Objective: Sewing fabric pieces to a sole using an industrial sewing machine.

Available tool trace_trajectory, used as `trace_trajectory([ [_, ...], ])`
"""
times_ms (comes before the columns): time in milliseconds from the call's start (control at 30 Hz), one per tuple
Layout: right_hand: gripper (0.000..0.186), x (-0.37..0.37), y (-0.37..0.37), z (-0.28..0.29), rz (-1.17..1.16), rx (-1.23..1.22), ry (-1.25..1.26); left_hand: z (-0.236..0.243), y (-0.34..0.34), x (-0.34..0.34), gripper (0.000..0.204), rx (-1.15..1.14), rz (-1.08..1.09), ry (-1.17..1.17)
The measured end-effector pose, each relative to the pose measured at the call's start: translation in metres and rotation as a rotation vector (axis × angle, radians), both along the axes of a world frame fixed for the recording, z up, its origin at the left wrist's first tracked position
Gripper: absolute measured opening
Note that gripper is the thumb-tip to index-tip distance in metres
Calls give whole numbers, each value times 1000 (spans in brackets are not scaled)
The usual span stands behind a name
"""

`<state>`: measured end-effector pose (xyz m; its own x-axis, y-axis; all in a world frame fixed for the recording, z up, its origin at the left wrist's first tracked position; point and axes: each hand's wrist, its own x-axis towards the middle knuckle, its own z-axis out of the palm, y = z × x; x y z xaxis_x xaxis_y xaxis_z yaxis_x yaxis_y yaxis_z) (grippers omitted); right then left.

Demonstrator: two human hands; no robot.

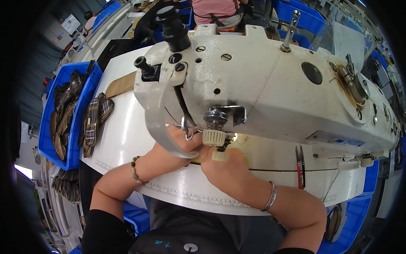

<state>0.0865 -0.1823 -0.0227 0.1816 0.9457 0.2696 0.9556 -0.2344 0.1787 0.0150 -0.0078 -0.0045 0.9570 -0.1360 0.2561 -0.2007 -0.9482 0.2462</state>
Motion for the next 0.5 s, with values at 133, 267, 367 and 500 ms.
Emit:
trace_trajectory([
  [133, 49, 1, 0, 0, -31, -11, 45, 4, -2, -1, 27, 29, 12, -18],
  [267, 48, 2, 0, -2, -45, -36, 57, 7, 0, 0, 25, 28, 9, 43],
  [367, 44, 3, 0, -3, -50, 28, -7, 8, -1, -1, 25, 42, 35, 83],
  [500, 30, 5, 1, -5, -56, 92, 72, 7, 0, -2, 23, 15, 72, 104],
])
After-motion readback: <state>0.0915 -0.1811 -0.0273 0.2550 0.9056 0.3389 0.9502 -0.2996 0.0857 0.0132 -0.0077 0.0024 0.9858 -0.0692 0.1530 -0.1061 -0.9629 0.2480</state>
